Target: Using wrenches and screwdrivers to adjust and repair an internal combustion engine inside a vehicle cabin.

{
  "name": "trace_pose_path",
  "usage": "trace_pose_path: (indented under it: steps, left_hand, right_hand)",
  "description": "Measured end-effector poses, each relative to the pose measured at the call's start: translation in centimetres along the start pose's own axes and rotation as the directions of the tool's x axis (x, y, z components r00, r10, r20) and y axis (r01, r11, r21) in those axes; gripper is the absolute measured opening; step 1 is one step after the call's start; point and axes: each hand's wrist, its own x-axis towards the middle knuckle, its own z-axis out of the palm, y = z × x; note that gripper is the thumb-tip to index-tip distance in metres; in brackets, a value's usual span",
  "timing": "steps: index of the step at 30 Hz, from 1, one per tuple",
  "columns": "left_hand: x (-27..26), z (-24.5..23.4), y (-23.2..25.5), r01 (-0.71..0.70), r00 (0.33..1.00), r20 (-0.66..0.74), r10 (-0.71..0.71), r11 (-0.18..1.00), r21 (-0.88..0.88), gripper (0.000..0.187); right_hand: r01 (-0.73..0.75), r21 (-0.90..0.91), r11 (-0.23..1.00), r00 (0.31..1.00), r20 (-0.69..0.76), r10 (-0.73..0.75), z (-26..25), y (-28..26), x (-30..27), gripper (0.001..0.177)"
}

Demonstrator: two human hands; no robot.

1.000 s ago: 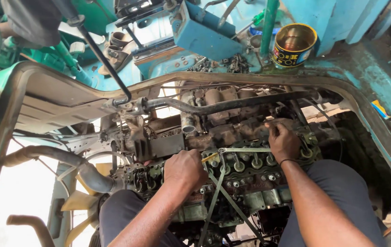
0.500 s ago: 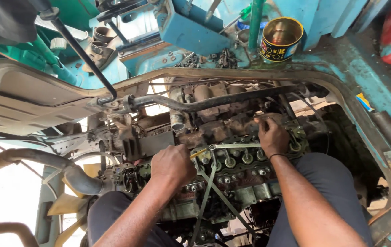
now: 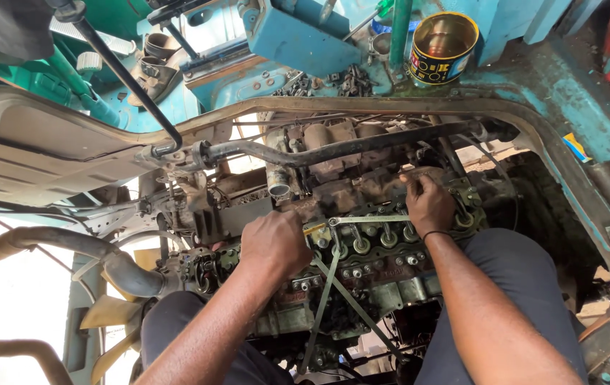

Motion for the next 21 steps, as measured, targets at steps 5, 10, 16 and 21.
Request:
trace_pose_path:
  steps: [5,10,16,21]
  left_hand:
    - [2.7,-2.9,2.3,-0.146,0.987,0.094,0.131,0.974,0.175,0.015]
    - [6.5,-6.2,5.5,-0.237,0.971,0.061,0.230,0.903,0.358,0.020]
    - [9.6,-7.3,6.1,-0.241,0.970,0.083,0.226,0.895,0.375,0.027]
    - [8.6,-7.8,6.4,-0.292,0.956,0.140,0.257,0.866,0.407,0.023]
  right_hand:
    - [0.089,0.091,0.992,0.990,-0.119,-0.078,-0.6,-0.6,-0.3,0.051]
    - [-0.004,0.040,0.999,0.999,-0.050,0.006,-0.1,0.0,-0.2,0.058]
    - [0.036,0.059,0.998,0.997,-0.077,-0.031,0.3,0.3,-0.1,0.058]
    - [0.071,0.117,0.991,0.988,-0.144,-0.053,-0.2,-0.1,0.0,0.055]
